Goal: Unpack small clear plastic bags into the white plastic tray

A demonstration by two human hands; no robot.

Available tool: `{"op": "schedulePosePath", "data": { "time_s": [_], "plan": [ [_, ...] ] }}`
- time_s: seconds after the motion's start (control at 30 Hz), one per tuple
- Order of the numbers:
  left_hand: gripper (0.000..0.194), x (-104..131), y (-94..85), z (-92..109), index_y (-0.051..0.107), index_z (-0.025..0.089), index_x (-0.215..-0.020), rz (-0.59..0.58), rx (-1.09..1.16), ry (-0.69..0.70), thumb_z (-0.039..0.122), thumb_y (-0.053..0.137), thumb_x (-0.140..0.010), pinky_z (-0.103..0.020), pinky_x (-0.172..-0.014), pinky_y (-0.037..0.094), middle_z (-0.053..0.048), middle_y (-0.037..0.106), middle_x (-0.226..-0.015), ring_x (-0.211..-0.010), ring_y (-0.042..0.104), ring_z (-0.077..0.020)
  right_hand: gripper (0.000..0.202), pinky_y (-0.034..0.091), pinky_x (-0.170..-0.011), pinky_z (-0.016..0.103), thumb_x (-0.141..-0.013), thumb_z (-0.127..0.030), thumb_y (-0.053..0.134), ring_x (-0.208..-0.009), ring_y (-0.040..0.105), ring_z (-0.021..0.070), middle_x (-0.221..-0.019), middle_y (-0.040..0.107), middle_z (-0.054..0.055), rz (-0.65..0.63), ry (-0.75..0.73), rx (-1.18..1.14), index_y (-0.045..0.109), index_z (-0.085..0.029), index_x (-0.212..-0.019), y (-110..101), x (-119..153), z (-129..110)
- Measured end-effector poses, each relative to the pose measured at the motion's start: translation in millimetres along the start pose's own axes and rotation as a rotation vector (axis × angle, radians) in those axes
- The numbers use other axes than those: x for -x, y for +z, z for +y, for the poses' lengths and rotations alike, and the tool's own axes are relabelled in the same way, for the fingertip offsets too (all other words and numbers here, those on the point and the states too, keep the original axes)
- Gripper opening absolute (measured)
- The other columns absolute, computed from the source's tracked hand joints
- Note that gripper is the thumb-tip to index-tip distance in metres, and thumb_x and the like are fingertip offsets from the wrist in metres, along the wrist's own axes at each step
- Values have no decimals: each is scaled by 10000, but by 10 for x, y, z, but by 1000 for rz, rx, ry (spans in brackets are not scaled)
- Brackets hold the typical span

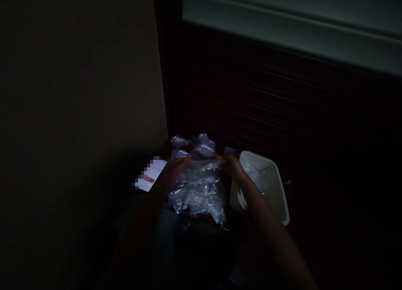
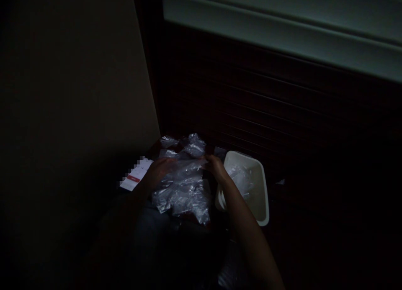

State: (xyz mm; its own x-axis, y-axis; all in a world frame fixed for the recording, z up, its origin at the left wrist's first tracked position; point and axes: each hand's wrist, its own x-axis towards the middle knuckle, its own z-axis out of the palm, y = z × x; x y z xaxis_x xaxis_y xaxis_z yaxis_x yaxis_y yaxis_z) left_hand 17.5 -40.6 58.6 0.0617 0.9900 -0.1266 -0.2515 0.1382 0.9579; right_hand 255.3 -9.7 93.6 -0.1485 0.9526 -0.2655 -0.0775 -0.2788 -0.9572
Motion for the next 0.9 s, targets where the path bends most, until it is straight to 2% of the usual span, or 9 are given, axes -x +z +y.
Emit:
{"op": "schedulePosePath", "data": {
  "time_s": [0.1,0.2,0.3,0.43,0.6,0.73,0.9],
  "plan": [
    [356,-24,-18,-57,655,172,-931,-15,-143,125,330,730,-620,-350,-859,456,-101,645,-1051,-1012,577,-263,364,456,-615,273,-680,-523,567,-668,573,148,-741,640,41,-4,-32,69,627,-175,-769,20,23,-2],
    [325,-64,-41,-111,660,186,-909,5,-227,192,281,738,-609,-346,-910,426,-96,637,-1066,-1054,555,-258,402,450,-641,258,-574,-419,718,-691,579,133,-809,651,21,22,-109,175,595,-195,-884,47,45,22],
    [312,-92,-56,-146,664,186,-879,13,-228,183,261,747,-587,-349,-928,414,-92,641,-1057,-1059,555,-257,461,455,-678,266,-524,-341,757,-729,590,134,-865,651,24,-38,-119,219,581,-199,-925,54,49,52],
    [360,-78,-59,-152,641,181,-937,-5,-199,148,271,739,-603,-362,-909,427,-103,644,-1062,-1051,565,-256,357,443,-644,274,-539,-325,727,-669,568,135,-771,635,17,-118,-102,351,615,-172,-840,35,42,69],
    [403,-42,-49,-147,624,192,-954,-67,-184,106,271,757,-582,-352,-850,464,-100,646,-1055,-998,591,-257,241,421,-618,262,-639,-377,641,-650,538,132,-696,618,15,-103,-208,478,635,-161,-746,9,13,92],
    [379,-28,-31,-187,646,199,-905,-113,-149,-8,257,773,-552,-316,-765,487,-87,657,-989,-927,611,-249,248,417,-606,250,-651,-386,626,-652,535,126,-722,627,18,-85,-272,470,636,-162,-756,10,1,107],
    [309,-19,-34,-220,655,197,-909,-155,-77,-159,308,716,-627,-275,-654,484,-58,660,-928,-821,625,-210,295,377,-523,220,-651,-379,617,-562,493,93,-672,593,-1,-60,-221,421,627,-161,-850,46,62,46]
  ]
}}
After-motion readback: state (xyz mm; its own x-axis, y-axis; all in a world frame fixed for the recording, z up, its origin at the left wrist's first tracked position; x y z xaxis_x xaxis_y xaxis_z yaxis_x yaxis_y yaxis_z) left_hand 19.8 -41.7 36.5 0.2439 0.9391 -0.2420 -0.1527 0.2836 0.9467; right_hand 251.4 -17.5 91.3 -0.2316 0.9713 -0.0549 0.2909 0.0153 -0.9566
